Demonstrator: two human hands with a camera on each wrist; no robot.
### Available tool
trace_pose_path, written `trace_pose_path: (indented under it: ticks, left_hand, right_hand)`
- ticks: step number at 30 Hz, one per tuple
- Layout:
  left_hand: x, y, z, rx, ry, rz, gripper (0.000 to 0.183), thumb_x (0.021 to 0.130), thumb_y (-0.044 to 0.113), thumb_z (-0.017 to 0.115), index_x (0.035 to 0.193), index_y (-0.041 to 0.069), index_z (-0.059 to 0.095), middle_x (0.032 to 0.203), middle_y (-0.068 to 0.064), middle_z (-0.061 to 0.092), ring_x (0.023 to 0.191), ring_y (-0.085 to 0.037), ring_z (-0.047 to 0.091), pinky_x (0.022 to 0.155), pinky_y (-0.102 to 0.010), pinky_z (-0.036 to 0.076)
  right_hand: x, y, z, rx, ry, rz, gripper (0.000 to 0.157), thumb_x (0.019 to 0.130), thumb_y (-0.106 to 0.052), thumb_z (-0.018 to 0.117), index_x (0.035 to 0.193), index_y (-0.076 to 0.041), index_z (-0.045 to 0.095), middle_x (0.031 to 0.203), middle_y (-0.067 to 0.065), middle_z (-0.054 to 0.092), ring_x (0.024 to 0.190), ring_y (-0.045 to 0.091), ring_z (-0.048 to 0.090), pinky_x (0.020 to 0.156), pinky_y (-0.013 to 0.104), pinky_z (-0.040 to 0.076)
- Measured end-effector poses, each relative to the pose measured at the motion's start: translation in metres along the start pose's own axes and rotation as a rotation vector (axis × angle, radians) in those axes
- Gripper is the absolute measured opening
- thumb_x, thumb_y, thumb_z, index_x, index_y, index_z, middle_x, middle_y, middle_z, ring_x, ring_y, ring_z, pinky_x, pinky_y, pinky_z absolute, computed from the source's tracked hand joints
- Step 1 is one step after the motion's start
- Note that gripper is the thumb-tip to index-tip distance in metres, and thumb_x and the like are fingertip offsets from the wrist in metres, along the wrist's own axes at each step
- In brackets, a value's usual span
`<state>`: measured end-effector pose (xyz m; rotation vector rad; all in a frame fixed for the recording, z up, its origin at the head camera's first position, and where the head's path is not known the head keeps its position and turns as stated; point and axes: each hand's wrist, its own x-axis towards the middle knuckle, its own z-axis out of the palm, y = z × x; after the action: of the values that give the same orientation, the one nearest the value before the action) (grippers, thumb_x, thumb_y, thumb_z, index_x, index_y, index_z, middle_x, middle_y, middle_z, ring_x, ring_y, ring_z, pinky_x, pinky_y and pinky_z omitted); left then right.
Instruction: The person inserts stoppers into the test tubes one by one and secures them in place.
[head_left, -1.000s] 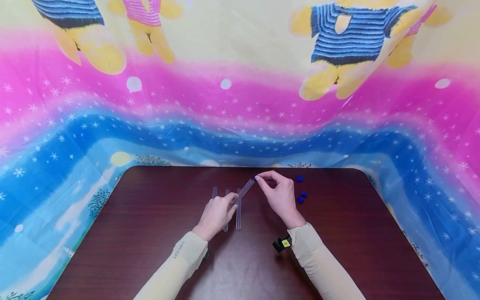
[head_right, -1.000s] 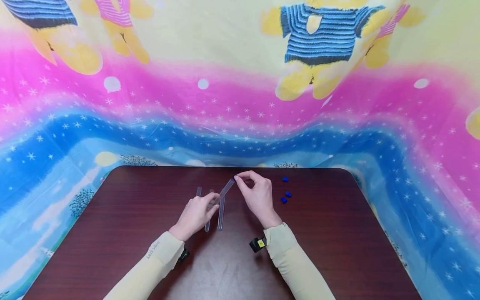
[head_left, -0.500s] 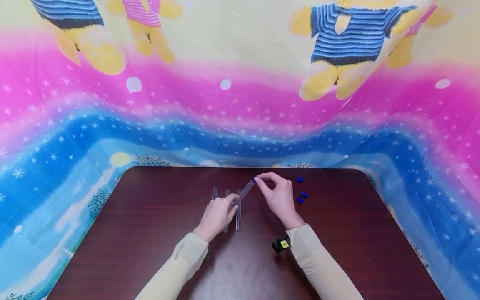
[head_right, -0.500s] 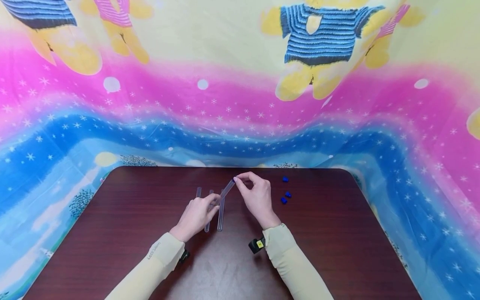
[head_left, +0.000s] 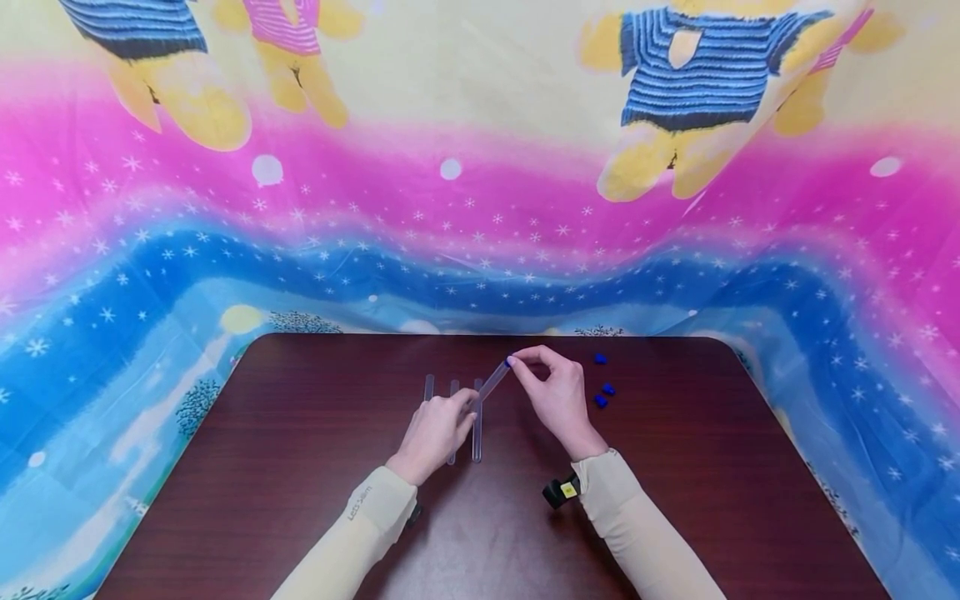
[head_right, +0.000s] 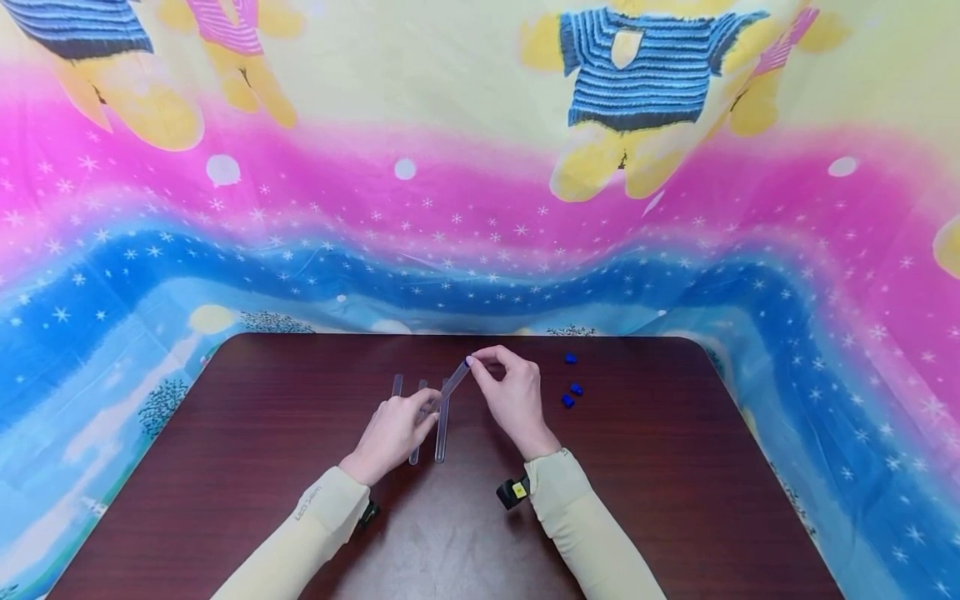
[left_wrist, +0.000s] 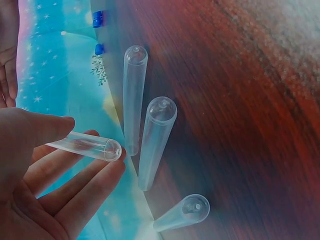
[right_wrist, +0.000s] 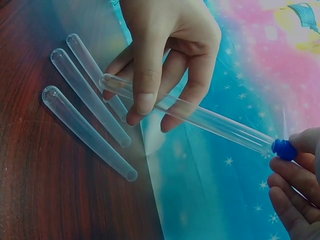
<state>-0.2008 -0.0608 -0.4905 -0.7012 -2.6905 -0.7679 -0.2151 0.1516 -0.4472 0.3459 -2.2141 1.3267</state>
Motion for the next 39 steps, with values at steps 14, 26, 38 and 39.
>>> trace_pose_path:
  ticks: [14, 26, 38, 39]
  left_hand:
    - [-0.0008, 0.0004, -0.0004, -0.010, -0.006, 0.010, 0.024, 0.093, 0.013, 0.075, 0.117, 0.014, 0.069, 0.089, 0.002, 0.074, 0.062, -0.010, 0.064, 0.058, -0.032, 0.052]
    - [-0.0012, 0.0003, 0.0009, 0.004, -0.012, 0.005, 0.024, 0.094, 0.013, 0.075, 0.117, 0.015, 0.069, 0.086, 0.004, 0.073, 0.060, -0.009, 0.062, 0.057, -0.031, 0.051]
    - [-0.0001, 0.0023, -0.0007, -0.002, -0.022, -0.002, 0.025, 0.094, 0.013, 0.075, 0.118, 0.014, 0.069, 0.088, 0.002, 0.073, 0.062, -0.010, 0.064, 0.059, -0.031, 0.053]
    - [0.0002, 0.0023, -0.0007, -0.003, -0.023, -0.004, 0.025, 0.094, 0.013, 0.075, 0.118, 0.014, 0.069, 0.088, 0.001, 0.074, 0.062, -0.010, 0.064, 0.059, -0.031, 0.053]
  right_hand:
    - [-0.0029, 0.0007, 0.0022, -0.017, -0.017, -0.005, 0.010, 0.092, -0.023, 0.079, 0.099, -0.016, 0.079, 0.091, -0.008, 0.074, 0.077, 0.008, 0.069, 0.067, 0.032, 0.054]
    - [-0.0054, 0.0021, 0.0034, 0.009, -0.022, -0.004, 0.019, 0.092, -0.021, 0.079, 0.110, -0.016, 0.076, 0.096, -0.007, 0.075, 0.086, 0.009, 0.070, 0.074, 0.039, 0.055]
    - [-0.0089, 0.0009, 0.0061, -0.019, -0.004, -0.021, 0.030, 0.093, -0.018, 0.077, 0.123, -0.021, 0.076, 0.097, -0.005, 0.075, 0.089, 0.011, 0.068, 0.064, 0.038, 0.047]
    - [-0.0096, 0.0011, 0.0066, -0.020, -0.005, -0.023, 0.030, 0.093, -0.018, 0.077, 0.123, -0.020, 0.076, 0.098, -0.004, 0.075, 0.090, 0.013, 0.068, 0.066, 0.040, 0.049]
